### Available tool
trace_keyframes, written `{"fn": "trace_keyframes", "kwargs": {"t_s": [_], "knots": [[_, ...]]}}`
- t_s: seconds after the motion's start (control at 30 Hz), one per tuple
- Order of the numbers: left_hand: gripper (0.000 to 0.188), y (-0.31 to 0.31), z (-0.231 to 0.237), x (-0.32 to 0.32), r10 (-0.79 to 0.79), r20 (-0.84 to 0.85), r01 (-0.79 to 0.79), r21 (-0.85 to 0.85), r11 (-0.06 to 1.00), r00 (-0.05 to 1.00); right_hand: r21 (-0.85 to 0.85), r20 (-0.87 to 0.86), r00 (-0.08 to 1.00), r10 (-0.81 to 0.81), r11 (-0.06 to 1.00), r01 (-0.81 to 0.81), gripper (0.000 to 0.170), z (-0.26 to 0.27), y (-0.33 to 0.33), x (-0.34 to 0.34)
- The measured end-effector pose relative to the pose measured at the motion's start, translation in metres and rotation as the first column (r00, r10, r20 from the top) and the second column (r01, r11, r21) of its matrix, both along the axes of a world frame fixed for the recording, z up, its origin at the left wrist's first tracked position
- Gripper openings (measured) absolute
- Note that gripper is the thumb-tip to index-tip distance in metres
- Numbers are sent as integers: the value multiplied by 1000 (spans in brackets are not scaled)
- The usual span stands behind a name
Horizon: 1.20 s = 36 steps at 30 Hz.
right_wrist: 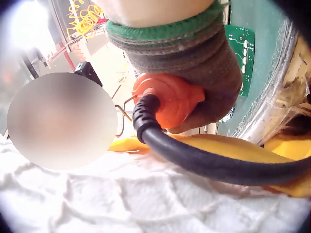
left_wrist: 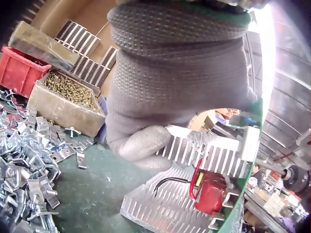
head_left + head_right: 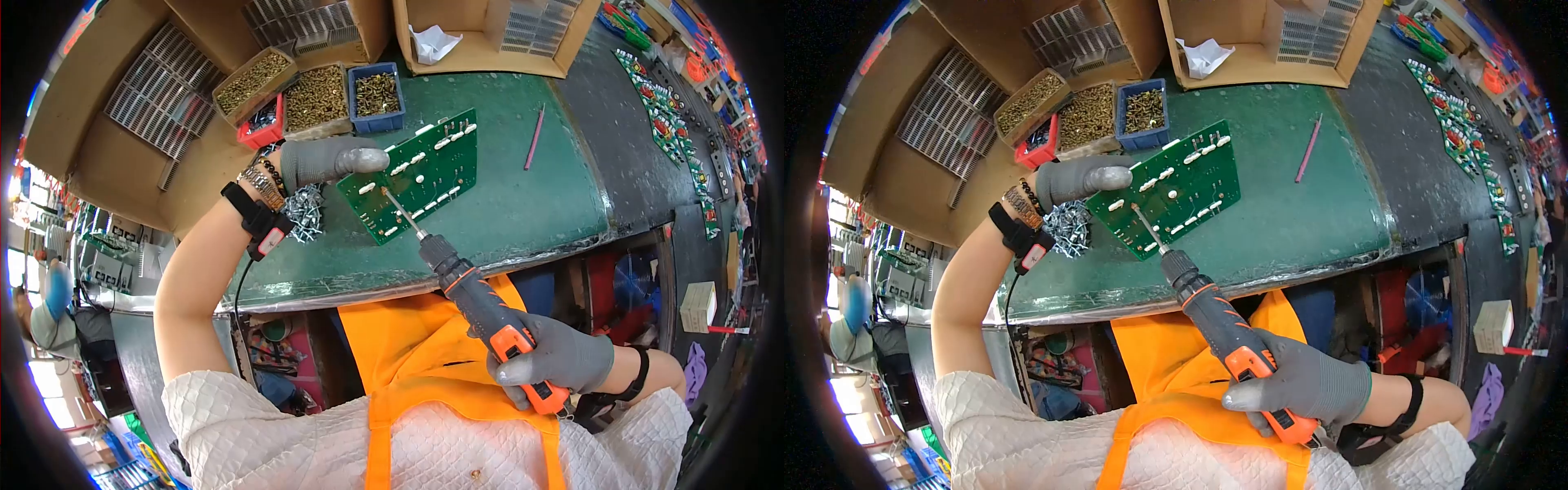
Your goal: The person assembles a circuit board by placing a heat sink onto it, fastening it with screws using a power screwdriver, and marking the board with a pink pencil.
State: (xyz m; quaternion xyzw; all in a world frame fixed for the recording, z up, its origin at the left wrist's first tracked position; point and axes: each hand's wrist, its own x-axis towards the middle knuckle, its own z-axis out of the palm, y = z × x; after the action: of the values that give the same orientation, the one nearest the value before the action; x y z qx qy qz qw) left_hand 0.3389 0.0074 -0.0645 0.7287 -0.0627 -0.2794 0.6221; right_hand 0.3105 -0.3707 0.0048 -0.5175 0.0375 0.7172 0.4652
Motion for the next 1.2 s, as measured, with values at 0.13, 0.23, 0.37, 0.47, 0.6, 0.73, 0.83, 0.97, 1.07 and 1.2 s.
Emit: {"fn": "trace_keyframes", "kwargs": {"t_s": [0.13, 0.23, 0.37, 0.47, 0.6, 0.73, 0.83, 0.97, 1.07, 1.2], "knots": [[66, 4, 1, 1, -36, 60, 28, 124, 992, 998, -44, 15, 997, 80, 996, -79, 52, 6, 7, -1], [66, 6, -5, 3, -39, 63, 31, 133, 991, 997, -29, -8, 999, 49, 998, -49, 47, 8, 7, -4], [66, 8, -5, 3, -45, 59, 37, 128, 991, 997, -32, -18, 999, 37, 999, -38, 44, 8, 8, -5], [65, 3, 2, 1, -39, 52, 34, 99, 994, 998, -39, 12, 1000, 22, 999, -22, 41, 6, 7, -6], [65, 4, 1, 4, -32, -5, 33, 56, 998, 999, -47, 48, 998, 28, 999, -26, 50, 6, 3, -4], [65, 3, 11, 1, 37, -112, -30, 65, 997, 993, -34, 72, 997, 28, 999, -25, 54, 1, 1, -4], [63, 5, 18, 0, 74, -32, -59, 340, 939, 997, -36, 89, 995, 47, 998, -44, 55, 0, 1, -3], [63, -1, 12, -2, 68, 127, -104, 307, 946, 990, -26, 46, 999, 17, 1000, -16, 57, 3, 3, -3], [63, 1, 13, 2, -1, 134, -31, 237, 971, 991, -73, 160, 984, 81, 995, -70, 57, 2, 5, -3], [64, 3, 1, 4, -39, 61, 31, 135, 990, 997, -65, 84, 994, 64, 996, -59, 56, 0, 5, -2]]}}
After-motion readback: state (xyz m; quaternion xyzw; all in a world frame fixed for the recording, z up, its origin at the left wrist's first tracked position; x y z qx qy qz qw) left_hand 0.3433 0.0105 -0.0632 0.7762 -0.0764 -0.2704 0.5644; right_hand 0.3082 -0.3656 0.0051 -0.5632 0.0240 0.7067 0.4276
